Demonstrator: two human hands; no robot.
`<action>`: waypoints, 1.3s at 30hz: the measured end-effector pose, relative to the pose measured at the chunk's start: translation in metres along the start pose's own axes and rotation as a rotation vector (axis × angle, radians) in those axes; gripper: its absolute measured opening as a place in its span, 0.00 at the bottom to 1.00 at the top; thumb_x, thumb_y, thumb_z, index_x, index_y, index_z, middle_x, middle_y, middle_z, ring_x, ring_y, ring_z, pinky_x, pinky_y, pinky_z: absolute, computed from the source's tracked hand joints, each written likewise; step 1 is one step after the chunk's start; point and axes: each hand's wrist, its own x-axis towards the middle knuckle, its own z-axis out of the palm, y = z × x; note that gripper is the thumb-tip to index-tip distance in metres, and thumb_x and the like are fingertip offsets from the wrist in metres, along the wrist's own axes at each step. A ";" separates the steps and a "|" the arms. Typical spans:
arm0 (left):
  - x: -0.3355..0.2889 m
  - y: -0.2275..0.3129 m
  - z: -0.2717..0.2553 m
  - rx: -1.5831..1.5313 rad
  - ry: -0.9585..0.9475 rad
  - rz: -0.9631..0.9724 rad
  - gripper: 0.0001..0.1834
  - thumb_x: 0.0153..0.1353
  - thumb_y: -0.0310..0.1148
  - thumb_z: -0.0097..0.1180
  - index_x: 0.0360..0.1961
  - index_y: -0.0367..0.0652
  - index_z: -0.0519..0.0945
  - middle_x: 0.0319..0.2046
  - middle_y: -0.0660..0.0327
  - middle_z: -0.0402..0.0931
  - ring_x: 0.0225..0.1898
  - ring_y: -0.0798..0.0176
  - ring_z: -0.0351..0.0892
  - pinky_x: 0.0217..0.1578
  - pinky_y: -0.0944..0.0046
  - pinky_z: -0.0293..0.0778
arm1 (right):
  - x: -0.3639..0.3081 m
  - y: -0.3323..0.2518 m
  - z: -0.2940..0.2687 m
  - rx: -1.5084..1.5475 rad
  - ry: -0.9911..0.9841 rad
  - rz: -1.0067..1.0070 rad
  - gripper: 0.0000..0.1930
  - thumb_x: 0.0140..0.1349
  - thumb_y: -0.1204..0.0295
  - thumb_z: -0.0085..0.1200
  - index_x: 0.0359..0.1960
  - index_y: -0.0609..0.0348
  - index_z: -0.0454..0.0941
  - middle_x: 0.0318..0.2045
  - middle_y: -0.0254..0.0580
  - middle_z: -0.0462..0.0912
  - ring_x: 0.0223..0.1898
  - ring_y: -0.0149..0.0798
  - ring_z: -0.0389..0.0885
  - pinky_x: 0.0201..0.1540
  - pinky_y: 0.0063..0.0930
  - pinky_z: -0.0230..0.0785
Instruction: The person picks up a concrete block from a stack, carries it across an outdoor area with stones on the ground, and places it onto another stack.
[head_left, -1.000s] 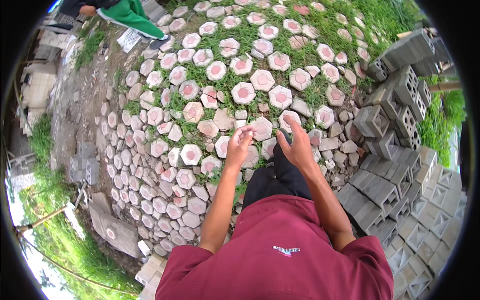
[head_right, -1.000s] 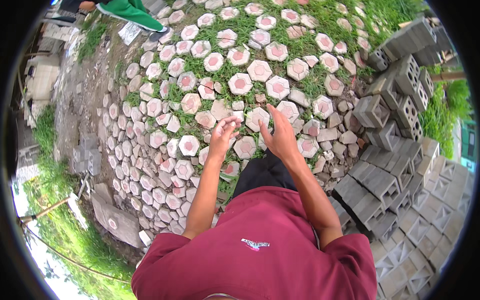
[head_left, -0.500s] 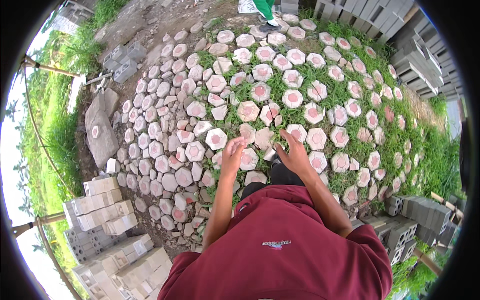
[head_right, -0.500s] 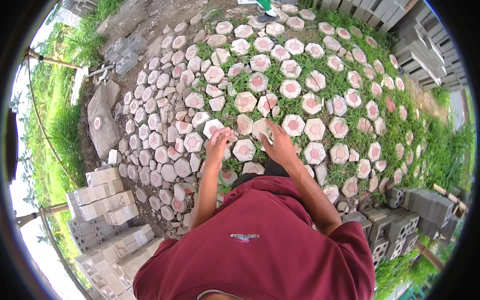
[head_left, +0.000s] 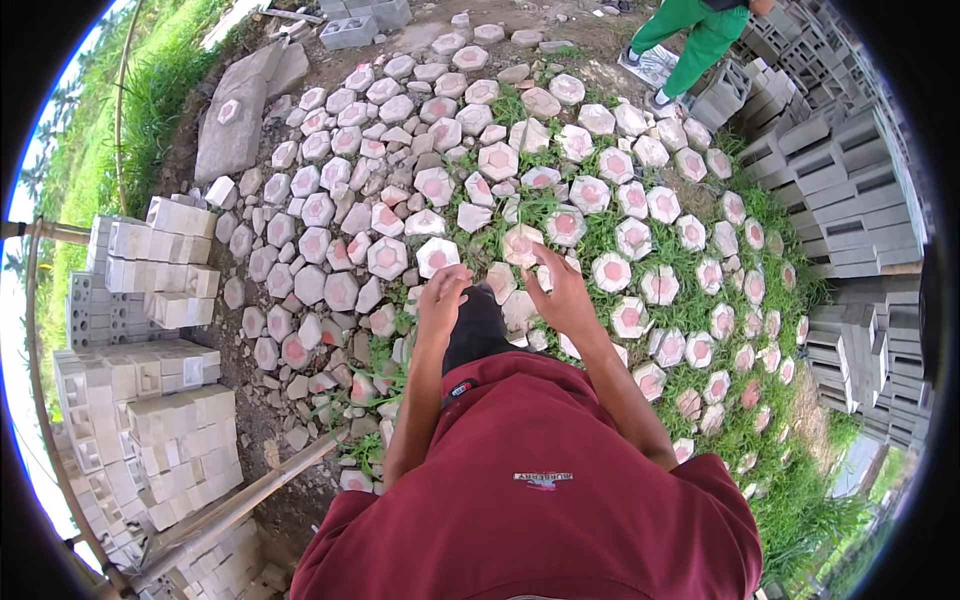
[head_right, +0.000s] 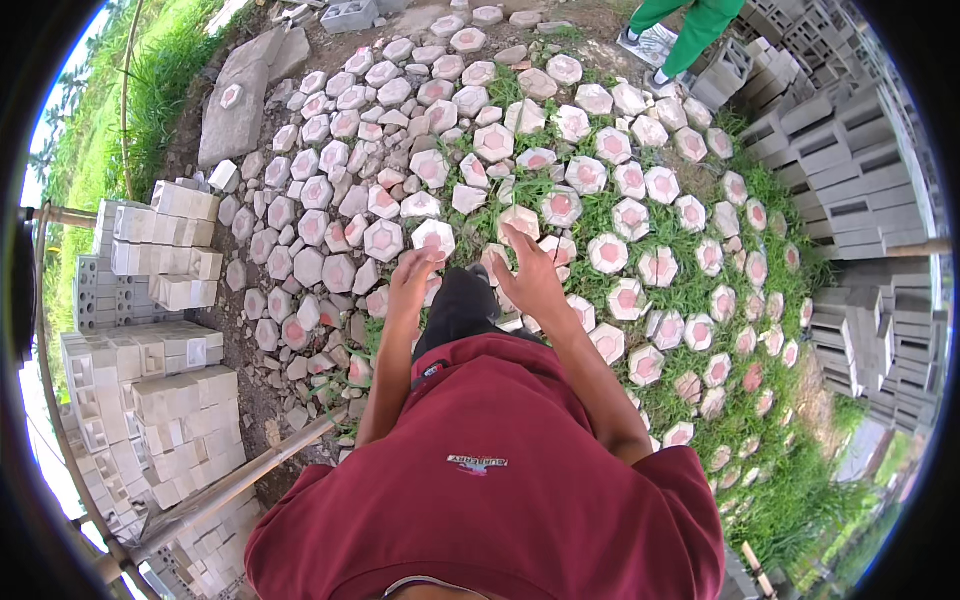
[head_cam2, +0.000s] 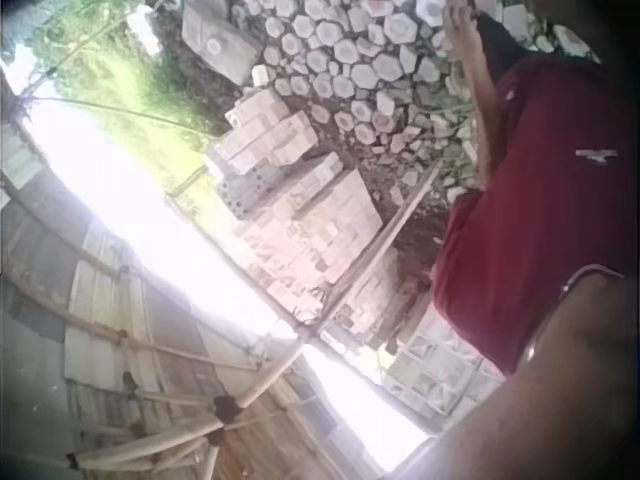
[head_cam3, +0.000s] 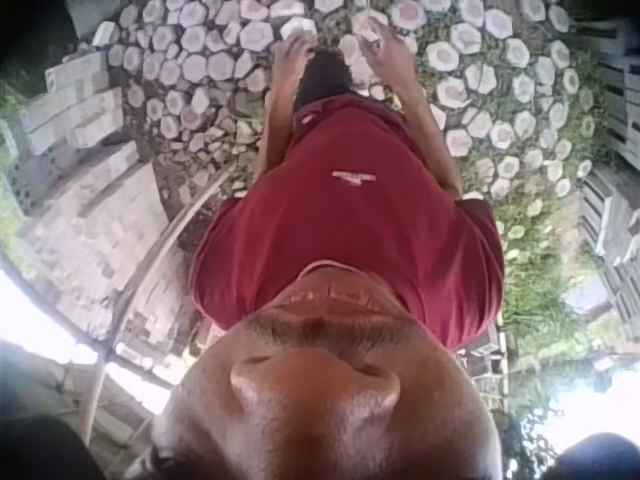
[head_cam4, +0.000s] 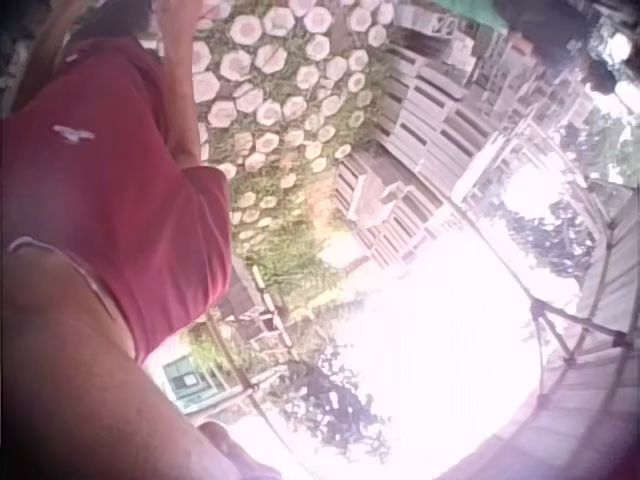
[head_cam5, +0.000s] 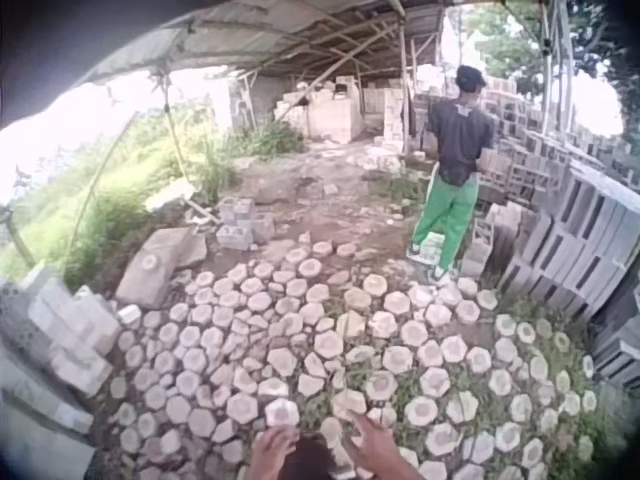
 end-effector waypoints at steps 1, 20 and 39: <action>0.011 0.003 0.001 -0.013 0.011 -0.003 0.16 0.66 0.37 0.53 0.52 0.42 0.75 0.48 0.60 0.79 0.49 0.65 0.78 0.46 0.63 0.72 | 0.013 0.004 0.004 -0.004 -0.016 -0.005 0.23 0.60 0.71 0.57 0.55 0.69 0.70 0.49 0.62 0.78 0.50 0.58 0.78 0.53 0.42 0.71; 0.435 0.216 -0.051 -0.061 0.063 0.240 0.15 0.66 0.34 0.54 0.48 0.34 0.76 0.39 0.61 0.80 0.41 0.73 0.76 0.43 0.73 0.70 | 0.472 0.044 0.084 -0.097 -0.154 -0.038 0.23 0.61 0.67 0.55 0.55 0.67 0.70 0.48 0.62 0.78 0.48 0.57 0.78 0.52 0.43 0.70; 0.645 0.290 -0.117 -0.006 0.474 0.078 0.17 0.68 0.37 0.49 0.52 0.38 0.75 0.47 0.60 0.79 0.49 0.67 0.76 0.47 0.65 0.71 | 0.814 0.128 0.221 0.146 -0.502 -0.104 0.26 0.61 0.63 0.55 0.56 0.69 0.70 0.51 0.62 0.77 0.53 0.57 0.76 0.56 0.40 0.68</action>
